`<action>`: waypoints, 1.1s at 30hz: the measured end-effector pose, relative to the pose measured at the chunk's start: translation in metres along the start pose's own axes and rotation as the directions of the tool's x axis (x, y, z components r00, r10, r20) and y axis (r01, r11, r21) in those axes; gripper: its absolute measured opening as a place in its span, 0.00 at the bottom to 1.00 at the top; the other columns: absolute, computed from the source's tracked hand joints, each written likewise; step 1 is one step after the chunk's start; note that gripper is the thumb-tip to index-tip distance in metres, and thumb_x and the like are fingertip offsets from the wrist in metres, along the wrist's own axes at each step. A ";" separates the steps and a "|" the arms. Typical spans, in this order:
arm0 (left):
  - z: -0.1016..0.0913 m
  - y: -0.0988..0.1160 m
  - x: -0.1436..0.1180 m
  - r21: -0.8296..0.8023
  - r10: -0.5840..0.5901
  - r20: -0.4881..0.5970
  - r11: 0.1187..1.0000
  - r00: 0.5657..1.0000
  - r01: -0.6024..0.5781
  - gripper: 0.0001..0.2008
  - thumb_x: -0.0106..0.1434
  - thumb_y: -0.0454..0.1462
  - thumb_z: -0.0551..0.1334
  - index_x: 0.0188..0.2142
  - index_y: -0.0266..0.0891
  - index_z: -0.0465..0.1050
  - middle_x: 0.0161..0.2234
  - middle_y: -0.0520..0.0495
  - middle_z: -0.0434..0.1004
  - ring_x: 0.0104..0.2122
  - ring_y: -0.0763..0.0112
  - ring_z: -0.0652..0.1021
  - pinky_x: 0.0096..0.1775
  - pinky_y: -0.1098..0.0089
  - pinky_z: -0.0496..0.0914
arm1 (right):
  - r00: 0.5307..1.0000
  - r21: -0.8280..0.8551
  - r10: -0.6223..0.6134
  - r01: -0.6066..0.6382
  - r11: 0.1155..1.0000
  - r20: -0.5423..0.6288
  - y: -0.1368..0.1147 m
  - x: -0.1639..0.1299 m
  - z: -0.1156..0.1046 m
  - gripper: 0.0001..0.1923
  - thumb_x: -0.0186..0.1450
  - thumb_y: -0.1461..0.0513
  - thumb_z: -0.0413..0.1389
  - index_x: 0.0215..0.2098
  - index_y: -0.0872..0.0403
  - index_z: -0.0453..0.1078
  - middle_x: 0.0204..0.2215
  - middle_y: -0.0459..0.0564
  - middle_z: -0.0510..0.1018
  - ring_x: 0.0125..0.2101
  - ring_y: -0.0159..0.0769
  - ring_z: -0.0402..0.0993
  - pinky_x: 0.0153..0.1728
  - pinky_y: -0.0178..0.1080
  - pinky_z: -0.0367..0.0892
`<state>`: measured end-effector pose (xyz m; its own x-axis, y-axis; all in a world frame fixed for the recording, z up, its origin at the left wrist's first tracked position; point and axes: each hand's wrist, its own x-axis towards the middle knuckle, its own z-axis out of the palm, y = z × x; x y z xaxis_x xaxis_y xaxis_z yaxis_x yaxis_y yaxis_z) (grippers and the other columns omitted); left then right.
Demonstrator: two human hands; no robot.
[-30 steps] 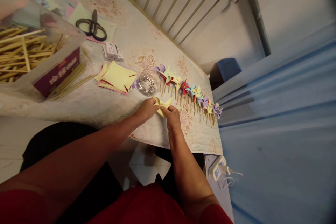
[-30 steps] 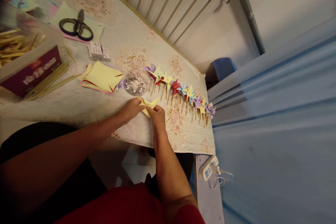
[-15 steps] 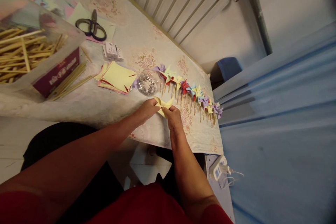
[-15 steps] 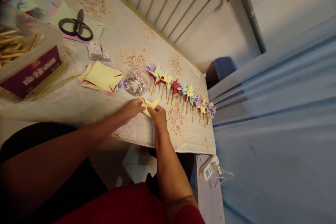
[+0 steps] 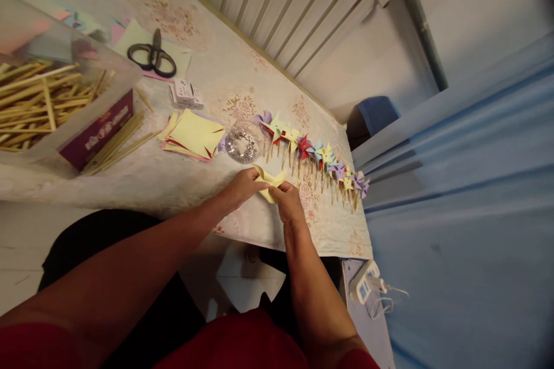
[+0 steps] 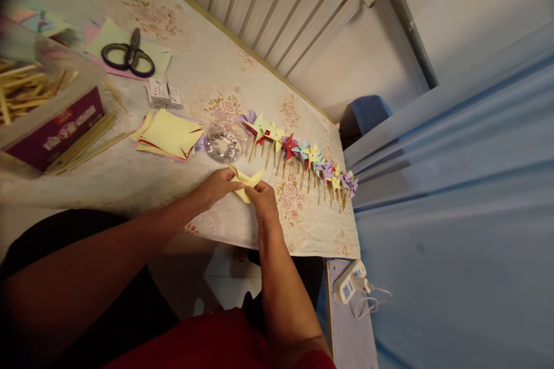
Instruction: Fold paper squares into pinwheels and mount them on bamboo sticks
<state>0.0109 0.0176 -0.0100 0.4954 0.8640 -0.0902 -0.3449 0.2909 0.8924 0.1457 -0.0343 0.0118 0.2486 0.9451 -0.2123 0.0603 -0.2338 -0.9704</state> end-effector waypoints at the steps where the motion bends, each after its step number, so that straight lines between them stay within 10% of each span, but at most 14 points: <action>1: 0.000 0.001 -0.001 0.006 0.000 0.001 1.000 1.000 0.000 0.15 0.47 0.36 0.65 0.37 0.36 0.75 0.33 0.49 0.80 0.37 0.65 0.78 0.42 0.67 0.70 | 1.000 0.000 0.000 0.000 1.000 0.018 -0.001 -0.001 -0.001 0.15 0.50 0.56 0.65 0.34 0.55 0.77 0.26 0.45 0.81 0.26 0.33 0.73 0.32 0.36 0.67; 5: -0.001 0.004 -0.003 0.065 -0.027 -0.006 0.998 1.000 0.027 0.15 0.47 0.36 0.64 0.37 0.35 0.75 0.32 0.50 0.79 0.34 0.67 0.77 0.38 0.70 0.69 | 0.999 0.013 -0.020 0.019 1.000 0.050 -0.004 -0.005 -0.010 0.14 0.53 0.54 0.64 0.32 0.55 0.75 0.25 0.45 0.79 0.25 0.31 0.71 0.32 0.35 0.66; 12: -0.003 0.006 -0.004 0.095 -0.041 -0.034 0.994 0.999 0.044 0.14 0.48 0.37 0.64 0.35 0.35 0.75 0.31 0.52 0.78 0.33 0.68 0.76 0.36 0.71 0.67 | 0.934 -0.346 -0.177 0.063 0.936 -0.310 0.028 0.003 -0.034 0.11 0.58 0.55 0.57 0.26 0.54 0.70 0.20 0.42 0.71 0.23 0.30 0.63 0.28 0.34 0.60; 19: -0.001 0.007 -0.004 0.046 -0.098 -0.038 0.994 0.994 0.100 0.13 0.46 0.39 0.65 0.33 0.36 0.73 0.29 0.53 0.77 0.32 0.68 0.75 0.36 0.70 0.67 | 0.838 -0.857 -0.546 0.284 0.431 0.003 0.064 0.000 -0.029 0.11 0.64 0.65 0.48 0.35 0.54 0.73 0.32 0.50 0.75 0.33 0.36 0.69 0.36 0.36 0.61; 33: -0.018 -0.004 -0.002 0.057 -0.134 -0.069 0.989 0.989 0.139 0.16 0.47 0.39 0.70 0.35 0.35 0.75 0.31 0.51 0.79 0.31 0.69 0.76 0.36 0.70 0.68 | 0.851 -0.928 -0.523 0.229 0.292 0.045 0.062 0.004 -0.025 0.10 0.66 0.67 0.49 0.33 0.53 0.71 0.30 0.48 0.74 0.31 0.34 0.67 0.32 0.35 0.54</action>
<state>-0.0029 0.0217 -0.0209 0.4812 0.8432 -0.2396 -0.2266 0.3837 0.8952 0.1746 -0.0504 -0.0459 0.1364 0.9369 0.3219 0.9722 -0.0640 -0.2254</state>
